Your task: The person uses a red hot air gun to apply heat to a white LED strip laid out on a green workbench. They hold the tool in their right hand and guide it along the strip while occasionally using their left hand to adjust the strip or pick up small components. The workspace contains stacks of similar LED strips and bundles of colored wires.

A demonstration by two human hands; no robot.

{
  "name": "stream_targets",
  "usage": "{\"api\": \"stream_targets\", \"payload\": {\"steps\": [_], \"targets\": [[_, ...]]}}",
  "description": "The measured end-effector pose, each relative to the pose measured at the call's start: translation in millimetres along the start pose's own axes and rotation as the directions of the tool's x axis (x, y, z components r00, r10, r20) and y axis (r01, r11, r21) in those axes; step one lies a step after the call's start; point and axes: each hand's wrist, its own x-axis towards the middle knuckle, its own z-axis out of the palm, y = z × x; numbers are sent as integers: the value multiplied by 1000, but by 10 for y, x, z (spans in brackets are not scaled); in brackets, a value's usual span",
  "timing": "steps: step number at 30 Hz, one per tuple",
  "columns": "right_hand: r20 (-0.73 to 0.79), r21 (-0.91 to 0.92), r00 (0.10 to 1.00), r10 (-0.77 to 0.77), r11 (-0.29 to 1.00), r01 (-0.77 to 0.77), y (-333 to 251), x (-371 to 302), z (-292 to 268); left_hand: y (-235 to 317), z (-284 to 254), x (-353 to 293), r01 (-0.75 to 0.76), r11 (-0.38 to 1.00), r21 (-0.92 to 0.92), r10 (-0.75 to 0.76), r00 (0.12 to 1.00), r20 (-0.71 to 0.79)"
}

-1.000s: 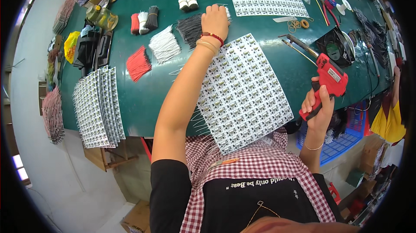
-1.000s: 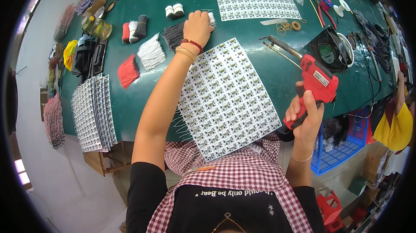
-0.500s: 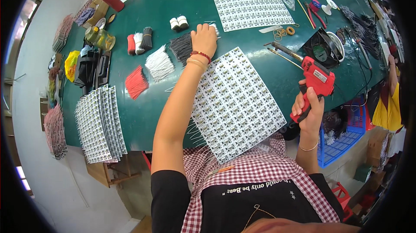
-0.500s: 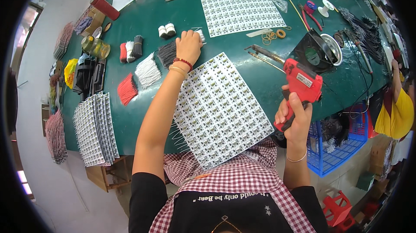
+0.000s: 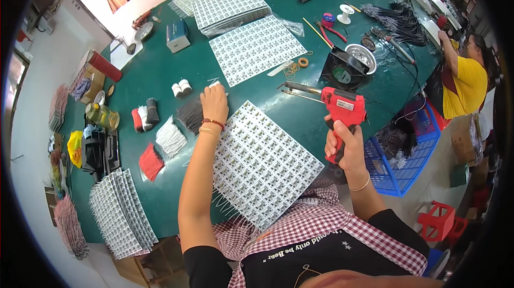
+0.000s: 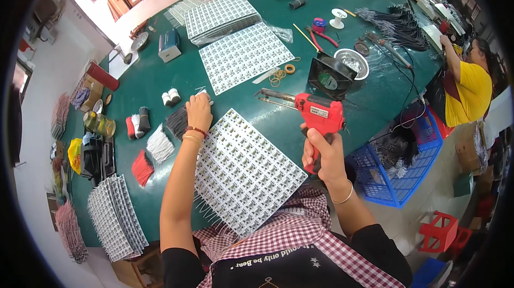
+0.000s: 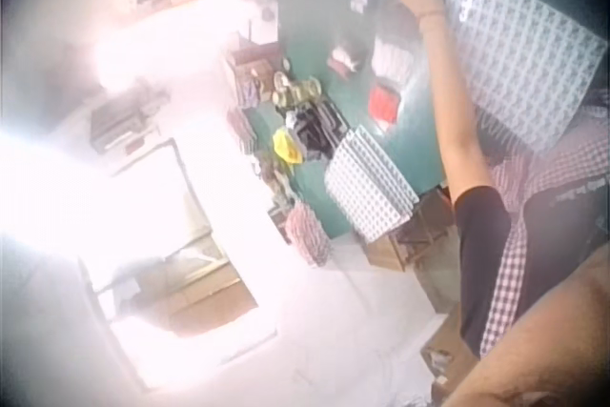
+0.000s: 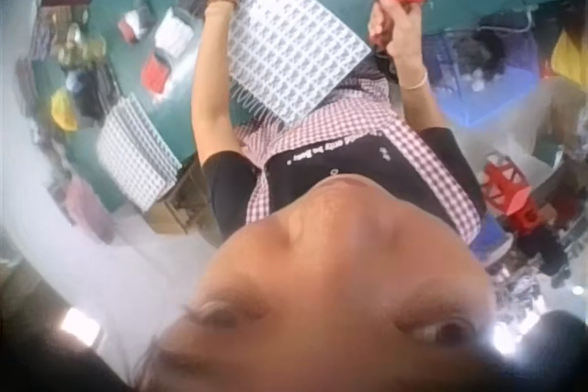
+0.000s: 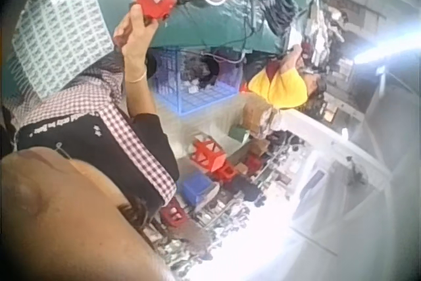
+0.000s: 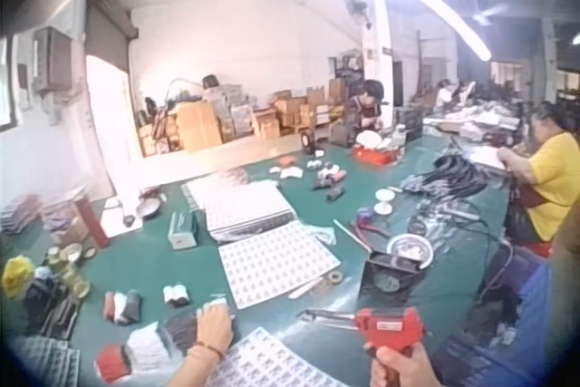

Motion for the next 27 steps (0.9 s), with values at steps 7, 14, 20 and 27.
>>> {"api": "stream_targets", "payload": {"steps": [7, 14, 20, 27], "targets": [[-10, 59, 1000, -21, 998, 22, 33, -33, -17, 116, -311, 19, 28, 998, -59, -35, 993, -114], [72, -134, 997, -19, 991, 28, 96, -42, 345, 946, -1182, -620, 72, 578, -813, 20, 995, 102], [300, -281, 943, 144, 958, -57, 244, -118, 670, 1393, -1770, -1132, 305, 541, -784, -38, 940, 339], [327, -361, 923, 201, 930, -75, 279, -235, 814, 1416, -1939, -1274, 429, 437, -790, -176, 903, 392]]}}
